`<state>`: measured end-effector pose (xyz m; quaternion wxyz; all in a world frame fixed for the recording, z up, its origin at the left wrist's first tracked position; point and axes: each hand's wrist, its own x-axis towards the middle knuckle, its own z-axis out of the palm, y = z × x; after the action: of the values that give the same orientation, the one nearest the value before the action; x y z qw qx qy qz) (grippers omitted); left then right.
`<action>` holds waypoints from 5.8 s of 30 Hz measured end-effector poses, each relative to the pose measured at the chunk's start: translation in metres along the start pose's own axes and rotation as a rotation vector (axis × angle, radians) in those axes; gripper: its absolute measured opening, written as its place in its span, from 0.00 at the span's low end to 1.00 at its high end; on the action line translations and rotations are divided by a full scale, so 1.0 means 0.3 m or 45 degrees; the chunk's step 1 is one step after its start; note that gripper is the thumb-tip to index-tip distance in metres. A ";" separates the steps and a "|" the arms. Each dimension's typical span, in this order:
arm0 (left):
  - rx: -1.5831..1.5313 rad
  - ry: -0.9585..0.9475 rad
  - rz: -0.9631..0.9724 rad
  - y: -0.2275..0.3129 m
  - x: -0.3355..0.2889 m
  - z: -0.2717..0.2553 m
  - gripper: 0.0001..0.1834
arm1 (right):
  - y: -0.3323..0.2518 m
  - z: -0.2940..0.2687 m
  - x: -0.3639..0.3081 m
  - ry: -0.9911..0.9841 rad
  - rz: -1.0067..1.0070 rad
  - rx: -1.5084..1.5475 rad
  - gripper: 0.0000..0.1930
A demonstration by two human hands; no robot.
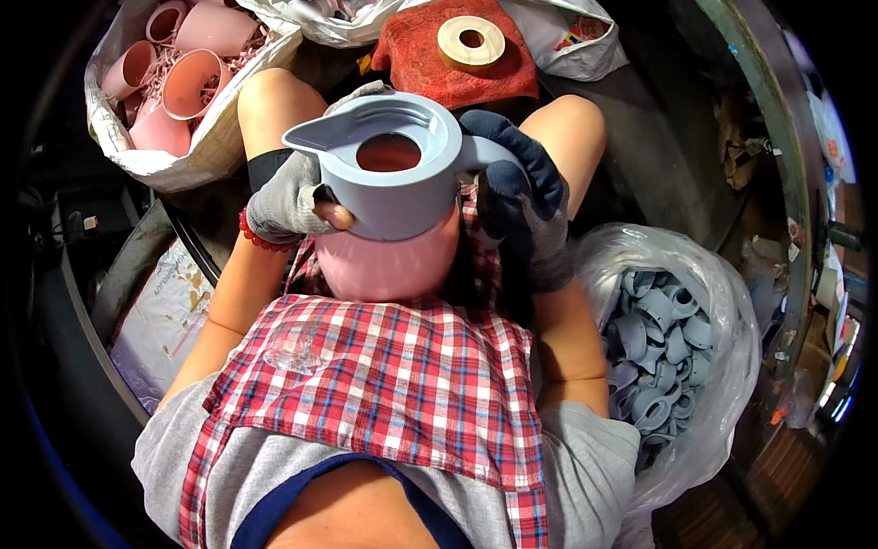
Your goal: The person assembles pink pitchers by inserting plastic components, attaching grey lids, and placing the finished items on a table or into large bags.
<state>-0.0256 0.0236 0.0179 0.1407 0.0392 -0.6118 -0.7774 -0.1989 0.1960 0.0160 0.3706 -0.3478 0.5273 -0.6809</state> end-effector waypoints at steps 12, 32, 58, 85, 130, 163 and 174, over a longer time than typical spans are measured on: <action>-0.038 0.023 0.009 0.005 -0.052 -0.045 0.63 | -0.071 0.103 -0.022 0.025 0.085 -0.053 0.21; 0.078 0.282 0.055 0.062 -0.027 -0.040 0.67 | -0.056 -0.012 0.135 -0.199 -0.022 -0.115 0.33; 0.542 0.319 0.731 -0.056 0.587 -0.253 0.65 | -0.525 -0.192 0.751 0.269 -1.157 -1.433 0.33; 0.461 0.763 0.470 -0.072 0.250 -0.241 0.57 | 0.049 -0.172 0.692 0.312 -0.631 -1.141 0.38; -0.710 -0.105 -0.238 -0.259 0.261 -0.183 0.30 | -1.003 -0.958 0.939 0.437 -0.477 -0.839 0.39; 1.310 -0.611 -0.581 -0.450 0.208 -0.153 0.21 | -0.727 -1.012 0.741 1.123 -0.225 -1.545 0.21; 1.419 -0.646 -0.551 -0.457 0.207 -0.142 0.20 | -0.785 -1.009 0.669 0.882 -0.217 -0.506 0.18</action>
<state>-0.0984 -0.0041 -0.1178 -0.2095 0.0440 -0.9159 -0.3395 -0.5901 0.2002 0.2013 0.0388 -0.2052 0.7114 -0.6710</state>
